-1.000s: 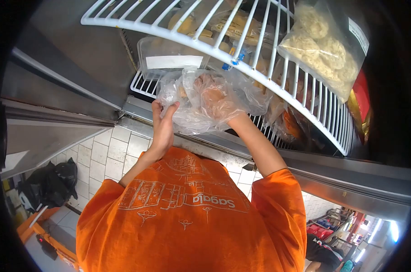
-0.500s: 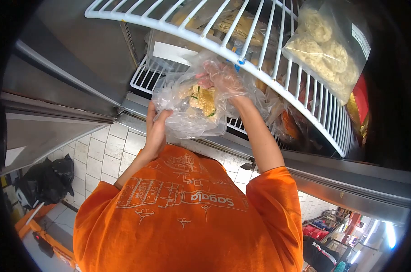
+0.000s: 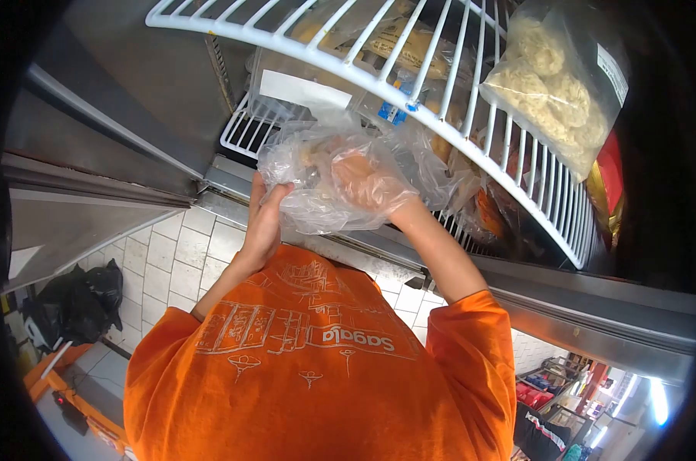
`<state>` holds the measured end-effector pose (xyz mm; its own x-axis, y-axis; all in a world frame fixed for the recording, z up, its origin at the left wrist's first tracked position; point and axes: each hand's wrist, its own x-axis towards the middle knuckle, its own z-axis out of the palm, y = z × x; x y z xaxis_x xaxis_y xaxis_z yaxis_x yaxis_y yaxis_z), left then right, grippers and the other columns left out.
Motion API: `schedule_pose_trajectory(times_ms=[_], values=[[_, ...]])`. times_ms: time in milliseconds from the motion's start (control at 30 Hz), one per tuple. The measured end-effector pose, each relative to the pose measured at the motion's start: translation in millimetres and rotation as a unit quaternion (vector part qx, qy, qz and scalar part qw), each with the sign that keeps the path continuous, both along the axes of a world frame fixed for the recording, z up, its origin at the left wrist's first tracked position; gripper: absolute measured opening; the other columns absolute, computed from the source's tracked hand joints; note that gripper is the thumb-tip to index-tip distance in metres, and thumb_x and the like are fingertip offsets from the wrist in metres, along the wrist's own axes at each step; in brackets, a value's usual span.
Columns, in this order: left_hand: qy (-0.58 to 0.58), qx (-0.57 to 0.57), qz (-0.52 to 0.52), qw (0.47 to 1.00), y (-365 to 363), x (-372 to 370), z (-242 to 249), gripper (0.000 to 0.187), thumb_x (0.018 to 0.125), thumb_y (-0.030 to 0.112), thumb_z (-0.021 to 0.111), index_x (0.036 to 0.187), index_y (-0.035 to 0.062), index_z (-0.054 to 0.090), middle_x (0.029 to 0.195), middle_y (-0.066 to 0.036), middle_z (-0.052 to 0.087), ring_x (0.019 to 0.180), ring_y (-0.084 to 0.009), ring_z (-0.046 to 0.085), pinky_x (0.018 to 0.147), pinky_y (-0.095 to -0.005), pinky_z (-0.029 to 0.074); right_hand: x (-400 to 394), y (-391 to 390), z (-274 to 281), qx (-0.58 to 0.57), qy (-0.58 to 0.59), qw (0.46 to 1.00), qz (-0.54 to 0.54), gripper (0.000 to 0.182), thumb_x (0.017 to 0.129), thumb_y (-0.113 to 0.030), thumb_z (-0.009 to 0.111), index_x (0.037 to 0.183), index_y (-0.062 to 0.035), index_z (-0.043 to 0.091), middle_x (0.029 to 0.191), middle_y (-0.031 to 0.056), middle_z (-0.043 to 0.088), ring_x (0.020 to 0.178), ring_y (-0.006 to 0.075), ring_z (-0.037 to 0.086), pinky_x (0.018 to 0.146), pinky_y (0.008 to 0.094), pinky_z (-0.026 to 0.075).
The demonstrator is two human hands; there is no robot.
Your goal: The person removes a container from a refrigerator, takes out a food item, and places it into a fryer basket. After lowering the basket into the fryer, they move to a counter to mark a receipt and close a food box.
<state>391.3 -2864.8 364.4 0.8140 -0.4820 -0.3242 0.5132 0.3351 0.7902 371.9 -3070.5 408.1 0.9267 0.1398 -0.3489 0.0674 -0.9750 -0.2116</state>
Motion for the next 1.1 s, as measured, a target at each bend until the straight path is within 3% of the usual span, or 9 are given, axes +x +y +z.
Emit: schedule_pose_trajectory(times_ms=[233, 333, 433, 500, 700, 800, 933, 1033, 1100], values=[[-0.008, 0.005, 0.018, 1.000, -2.1, -1.5, -4.4, 0.044, 0.087, 0.013, 0.055, 0.126, 0.0042, 0.038, 0.119, -0.011, 0.048, 0.109, -0.0174, 0.048, 0.094, -0.0308, 0.040, 4.6, -5.9, -10.7, -0.087, -0.031, 0.995, -0.027, 0.052, 0.087, -0.045, 0.056, 0.114, -0.0005, 0.056, 0.106, 0.0201, 0.062, 0.104, 0.0353, 0.059, 0.086, 0.0469, 0.046], [0.010, -0.022, 0.026, 0.999, -4.4, -2.3, -14.0, 0.041, 0.087, 0.013, 0.055, 0.124, 0.0042, 0.040, 0.118, -0.011, 0.048, 0.108, -0.0170, 0.048, 0.093, -0.0303, 0.040, 15.7, 12.8, 18.3, -0.007, 0.151, 0.964, -0.217, 0.064, 0.082, -0.050, 0.064, 0.113, 0.0048, 0.056, 0.094, 0.0254, 0.063, 0.084, 0.0343, 0.063, 0.073, 0.0425, 0.050], [-0.002, -0.011, 0.034, 0.999, -6.2, -2.0, -17.7, 0.039, 0.088, 0.013, 0.055, 0.123, 0.0039, 0.041, 0.118, -0.010, 0.048, 0.107, -0.0172, 0.048, 0.093, -0.0302, 0.039, 6.0, -7.5, -10.0, -0.042, 0.102, 0.987, -0.115, 0.065, 0.081, -0.049, 0.065, 0.113, 0.0057, 0.055, 0.091, 0.0234, 0.063, 0.084, 0.0346, 0.063, 0.074, 0.0425, 0.049], [0.010, -0.017, 0.034, 0.999, -5.3, -2.4, -18.6, 0.040, 0.087, 0.015, 0.056, 0.123, 0.0034, 0.042, 0.118, -0.010, 0.048, 0.108, -0.0173, 0.048, 0.094, -0.0307, 0.039, -4.5, -7.3, -16.8, -0.034, -0.149, 0.986, 0.061, 0.060, 0.082, -0.046, 0.064, 0.115, 0.0037, 0.054, 0.094, 0.0234, 0.063, 0.083, 0.0356, 0.062, 0.074, 0.0431, 0.049], [0.045, -0.047, 0.030, 0.997, -3.8, -0.1, -18.6, 0.053, 0.086, 0.018, 0.060, 0.131, 0.0035, 0.035, 0.120, -0.012, 0.046, 0.111, -0.0202, 0.048, 0.095, -0.0324, 0.040, -8.3, 13.0, -10.2, -0.118, -0.180, 0.973, 0.079, 0.054, 0.081, -0.040, 0.066, 0.117, -0.0024, 0.052, 0.105, 0.0195, 0.056, 0.099, 0.0349, 0.058, 0.083, 0.0430, 0.047], [0.061, -0.035, 0.007, 0.997, -0.8, 2.0, -13.2, 0.058, 0.086, 0.019, 0.060, 0.134, 0.0041, 0.031, 0.121, -0.015, 0.045, 0.112, -0.0225, 0.049, 0.095, -0.0339, 0.041, -5.6, 23.9, 15.6, -0.059, -0.094, 0.993, 0.035, 0.057, 0.079, -0.040, 0.067, 0.120, -0.0034, 0.052, 0.109, 0.0143, 0.055, 0.107, 0.0332, 0.056, 0.088, 0.0445, 0.046], [0.056, -0.028, -0.009, 0.998, -0.6, 4.2, -11.7, 0.059, 0.086, 0.019, 0.060, 0.135, 0.0044, 0.029, 0.122, -0.017, 0.045, 0.113, -0.0234, 0.049, 0.094, -0.0345, 0.042, -9.4, 18.6, -5.3, -0.064, -0.128, 0.988, 0.051, 0.051, 0.082, -0.040, 0.063, 0.121, -0.0094, 0.051, 0.113, 0.0137, 0.051, 0.106, 0.0327, 0.056, 0.089, 0.0470, 0.046], [0.041, -0.004, -0.017, 0.999, -1.9, 4.3, -1.9, 0.058, 0.087, 0.019, 0.058, 0.135, 0.0046, 0.029, 0.124, -0.018, 0.045, 0.113, -0.0246, 0.050, 0.092, -0.0350, 0.044, -8.7, 13.5, -1.7, -0.016, -0.161, 0.987, 0.016, 0.059, 0.078, -0.037, 0.070, 0.124, -0.0058, 0.051, 0.114, 0.0144, 0.054, 0.108, 0.0317, 0.056, 0.094, 0.0435, 0.046], [0.054, 0.007, -0.024, 0.998, 1.3, 3.9, 6.5, 0.057, 0.088, 0.018, 0.057, 0.136, 0.0050, 0.028, 0.125, -0.019, 0.045, 0.112, -0.0252, 0.051, 0.091, -0.0349, 0.045, -7.9, 6.9, 2.8, 0.147, -0.160, 0.976, -0.021, 0.064, 0.073, -0.034, 0.076, 0.125, -0.0067, 0.051, 0.113, 0.0163, 0.054, 0.107, 0.0299, 0.056, 0.096, 0.0429, 0.047]])
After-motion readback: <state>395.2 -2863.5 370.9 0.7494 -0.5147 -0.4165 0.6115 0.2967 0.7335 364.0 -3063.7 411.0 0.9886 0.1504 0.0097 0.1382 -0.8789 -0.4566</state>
